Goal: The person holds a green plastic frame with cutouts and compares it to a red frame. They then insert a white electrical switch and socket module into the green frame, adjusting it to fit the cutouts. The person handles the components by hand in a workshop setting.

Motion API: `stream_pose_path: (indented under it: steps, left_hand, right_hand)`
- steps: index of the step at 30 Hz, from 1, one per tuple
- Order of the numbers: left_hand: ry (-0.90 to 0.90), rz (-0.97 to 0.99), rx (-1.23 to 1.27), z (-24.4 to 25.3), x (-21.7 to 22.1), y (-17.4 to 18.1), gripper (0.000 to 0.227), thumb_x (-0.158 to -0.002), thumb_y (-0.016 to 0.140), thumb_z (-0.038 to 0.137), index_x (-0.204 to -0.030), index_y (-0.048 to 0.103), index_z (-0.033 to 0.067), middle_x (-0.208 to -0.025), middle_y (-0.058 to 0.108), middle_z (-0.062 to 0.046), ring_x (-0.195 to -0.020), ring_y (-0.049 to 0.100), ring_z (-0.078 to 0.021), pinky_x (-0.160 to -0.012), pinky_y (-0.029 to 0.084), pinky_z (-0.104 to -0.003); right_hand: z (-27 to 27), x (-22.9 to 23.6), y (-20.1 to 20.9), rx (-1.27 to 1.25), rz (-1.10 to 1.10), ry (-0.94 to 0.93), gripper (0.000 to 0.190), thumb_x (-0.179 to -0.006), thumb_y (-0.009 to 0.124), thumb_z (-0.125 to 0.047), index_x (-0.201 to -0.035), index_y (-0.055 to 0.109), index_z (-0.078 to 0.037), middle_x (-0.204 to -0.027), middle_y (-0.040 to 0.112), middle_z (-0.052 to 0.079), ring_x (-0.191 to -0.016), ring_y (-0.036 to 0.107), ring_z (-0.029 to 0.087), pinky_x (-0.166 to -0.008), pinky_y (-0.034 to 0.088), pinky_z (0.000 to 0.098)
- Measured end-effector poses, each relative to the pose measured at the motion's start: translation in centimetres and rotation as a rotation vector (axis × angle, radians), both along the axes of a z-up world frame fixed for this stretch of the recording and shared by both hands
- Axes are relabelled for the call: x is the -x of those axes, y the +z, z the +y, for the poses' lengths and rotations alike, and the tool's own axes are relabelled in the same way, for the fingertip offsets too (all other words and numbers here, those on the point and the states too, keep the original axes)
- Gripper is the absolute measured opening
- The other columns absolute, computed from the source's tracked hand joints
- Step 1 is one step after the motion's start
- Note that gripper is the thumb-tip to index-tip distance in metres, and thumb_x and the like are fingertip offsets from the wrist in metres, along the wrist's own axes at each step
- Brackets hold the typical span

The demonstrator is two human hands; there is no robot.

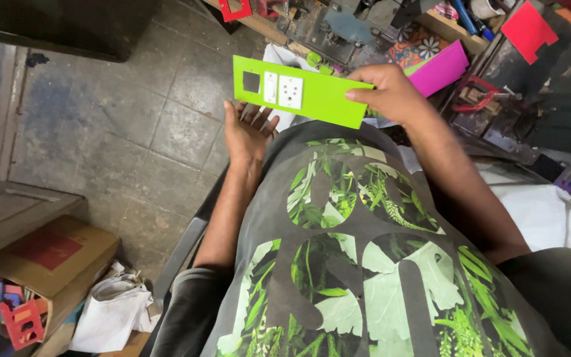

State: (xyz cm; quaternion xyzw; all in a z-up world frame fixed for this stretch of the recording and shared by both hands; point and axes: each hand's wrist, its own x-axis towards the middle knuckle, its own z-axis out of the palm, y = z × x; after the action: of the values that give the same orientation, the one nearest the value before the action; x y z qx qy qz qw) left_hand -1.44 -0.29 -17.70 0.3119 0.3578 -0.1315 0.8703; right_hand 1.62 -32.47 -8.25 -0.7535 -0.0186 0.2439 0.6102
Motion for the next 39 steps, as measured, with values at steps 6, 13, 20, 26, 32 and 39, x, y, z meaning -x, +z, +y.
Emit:
stream_pose_path:
  steps: [6,13,20,26,32,39]
  left_hand:
    - [-0.001,-0.048,0.148,-0.3,-1.1,-2.3,0.093,-0.092,0.037,0.076,-0.148,0.036,0.0018,-0.142,0.049,-0.028,-0.126,0.057,-0.043,-0.098,0.052,-0.06]
    - [0.043,-0.083,0.227,-2.4,-4.6,-0.1,0.061,-0.102,0.043,0.045,-0.14,0.047,-0.0026,-0.13,0.063,-0.03,-0.116,0.066,-0.0425,-0.106,0.053,-0.053]
    - [-0.178,0.032,0.276,-4.2,-4.1,-3.2,0.055,-0.105,0.04,0.039,-0.13,0.053,-0.0094,-0.117,0.066,-0.027,-0.105,0.068,-0.0368,-0.095,0.057,-0.049]
    - [-0.629,0.243,-0.023,-4.8,-1.6,-8.7,0.038,-0.097,0.05,0.015,-0.13,0.053,-0.0032,-0.103,0.069,-0.018,-0.09,0.07,-0.0304,-0.072,0.059,-0.053]
    - [-0.854,0.254,0.015,-13.1,-1.8,-11.0,0.037,-0.092,0.061,0.008,-0.127,0.054,0.0003,-0.091,0.065,-0.015,-0.08,0.067,-0.0285,-0.063,0.059,-0.055]
    - [-0.951,0.215,-0.006,-30.1,-6.9,-12.6,0.024,-0.095,0.06,0.018,-0.112,0.061,0.0011,-0.088,0.07,-0.015,-0.076,0.072,-0.0301,-0.062,0.062,-0.05]
  right_hand:
    - [4.8,2.9,4.0,0.243,-0.572,0.144,0.026,-0.095,0.077,-0.01,-0.119,0.072,-0.002,-0.109,0.075,0.009,-0.096,0.07,0.019,-0.084,0.057,0.0326]
    - [5.7,3.4,8.5,0.509,-0.966,0.477,0.04,-0.078,0.082,-0.019,-0.114,0.074,-0.005,-0.115,0.069,0.006,-0.095,0.064,0.022,-0.071,0.057,0.0361]
    - [3.6,5.1,9.9,0.537,-1.091,0.142,0.025,-0.09,0.085,-0.008,-0.112,0.075,-0.002,-0.114,0.072,0.006,-0.083,0.064,0.021,-0.068,0.054,0.0335]
    - [-2.7,11.9,9.8,0.558,-0.778,-0.176,0.022,-0.089,0.083,-0.005,-0.108,0.073,-0.001,-0.111,0.073,0.012,-0.088,0.068,0.028,-0.075,0.056,0.0384]
    - [-8.6,21.3,6.5,0.711,-0.54,-0.484,0.017,-0.093,0.078,-0.005,-0.109,0.073,-0.003,-0.11,0.073,0.015,-0.097,0.071,0.032,-0.085,0.057,0.0398]
    - [-12.4,29.2,2.5,0.749,-0.162,-0.661,0.021,-0.088,0.077,-0.008,-0.108,0.075,-0.005,-0.109,0.074,0.015,-0.097,0.07,0.032,-0.082,0.056,0.04]
